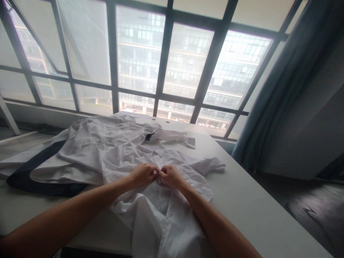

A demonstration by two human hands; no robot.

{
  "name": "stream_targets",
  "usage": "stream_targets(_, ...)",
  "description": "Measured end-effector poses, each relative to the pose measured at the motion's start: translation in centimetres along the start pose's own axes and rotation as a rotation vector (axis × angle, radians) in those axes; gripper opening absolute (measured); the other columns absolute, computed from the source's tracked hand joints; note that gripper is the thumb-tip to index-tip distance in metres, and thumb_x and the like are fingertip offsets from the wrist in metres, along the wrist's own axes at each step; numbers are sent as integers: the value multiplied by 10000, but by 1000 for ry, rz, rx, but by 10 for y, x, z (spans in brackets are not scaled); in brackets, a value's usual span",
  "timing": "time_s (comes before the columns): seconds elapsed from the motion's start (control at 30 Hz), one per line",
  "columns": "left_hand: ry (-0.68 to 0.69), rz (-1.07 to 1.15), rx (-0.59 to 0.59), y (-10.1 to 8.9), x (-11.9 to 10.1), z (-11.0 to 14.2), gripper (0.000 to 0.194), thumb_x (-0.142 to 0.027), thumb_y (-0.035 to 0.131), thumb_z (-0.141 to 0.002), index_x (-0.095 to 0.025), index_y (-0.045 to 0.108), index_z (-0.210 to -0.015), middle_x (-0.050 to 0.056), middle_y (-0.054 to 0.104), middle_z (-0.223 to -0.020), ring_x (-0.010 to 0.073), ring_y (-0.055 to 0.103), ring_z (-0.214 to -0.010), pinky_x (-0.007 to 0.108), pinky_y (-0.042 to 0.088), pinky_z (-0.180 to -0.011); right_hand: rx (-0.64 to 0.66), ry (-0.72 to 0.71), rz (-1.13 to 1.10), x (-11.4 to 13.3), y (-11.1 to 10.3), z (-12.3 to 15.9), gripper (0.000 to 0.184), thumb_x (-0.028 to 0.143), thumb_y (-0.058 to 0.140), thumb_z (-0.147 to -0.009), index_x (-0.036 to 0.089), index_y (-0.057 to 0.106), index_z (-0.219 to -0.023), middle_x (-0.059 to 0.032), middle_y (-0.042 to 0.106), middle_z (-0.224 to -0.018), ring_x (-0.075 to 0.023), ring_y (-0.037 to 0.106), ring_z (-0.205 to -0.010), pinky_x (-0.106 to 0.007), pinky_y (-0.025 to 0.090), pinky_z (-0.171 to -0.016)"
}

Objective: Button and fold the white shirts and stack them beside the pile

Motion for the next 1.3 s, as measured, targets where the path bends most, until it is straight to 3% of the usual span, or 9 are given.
stream_targets(0.2,-21,-2,-19,4,0,1,243,-239,556,-884,-202,788,-946,108,775,-936,262,720,-882,313,491,-771,32,18,-253,-11,2,0,166,194,507,-785,174,556,-628,49,484,-522,-103,437,-506,-214,342,-536)
stream_targets(0.4,30,177,-71,-8,-1,2,184,-190,581,-865,-172,756,-918,51,729,-815,180,642,-758,255,451,-712,-76,-13,113,-10,-7,1,190,168,510,-779,166,596,-610,13,560,-588,-115,466,-587,-229,314,-564)
stream_targets(0.5,153,326,239,-17,3,7,107,-231,670,-821,-156,745,-839,9,677,-712,130,565,-646,221,423,-625,20,38,225,-12,-19,6,186,166,547,-753,174,614,-579,16,545,-550,-110,440,-546,-231,300,-530)
stream_targets(0.63,98,451,788,-24,16,24,267,-428,719,-807,-164,740,-776,-11,622,-595,123,527,-558,213,409,-533,523,149,74,-20,-29,23,196,193,619,-727,177,618,-532,25,521,-475,-106,463,-458,-216,318,-477)
stream_targets(0.73,27,296,500,-31,19,16,359,-475,640,-876,-151,740,-759,8,621,-586,137,552,-571,226,417,-560,683,100,38,-16,-36,32,292,309,686,-773,159,635,-528,19,519,-459,-107,457,-439,-221,317,-471)
stream_targets(0.87,-12,-51,55,-29,8,5,283,-436,665,-861,-177,766,-810,65,737,-800,213,675,-779,264,458,-705,243,-76,125,8,-37,22,381,457,669,-860,149,674,-636,27,531,-531,-93,435,-502,-225,280,-509)
stream_targets(0.93,-16,-89,65,-19,3,4,276,-460,695,-829,-197,773,-858,80,759,-878,253,700,-859,282,473,-738,-40,-108,221,21,-33,17,319,452,674,-879,155,709,-767,3,613,-635,-118,503,-574,-240,303,-558)
stream_targets(1.0,-25,-98,90,-11,1,4,250,-430,691,-822,-199,770,-872,84,763,-885,269,709,-878,288,483,-739,-138,-136,311,31,-23,14,251,422,703,-868,173,729,-888,-30,686,-760,-154,577,-665,-253,328,-605)
stream_targets(1.3,-53,-115,244,-15,2,8,197,-356,635,-836,-230,779,-881,57,760,-902,249,690,-867,274,474,-722,93,-63,308,11,-7,12,242,431,699,-862,197,734,-813,-14,711,-739,-145,592,-663,-237,279,-567)
Point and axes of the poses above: each hand's wrist, its own z-axis away from the middle knuckle, its own y-axis out of the palm, x = y × z, the point moved 4 cm from there along -z, towards the middle knuckle
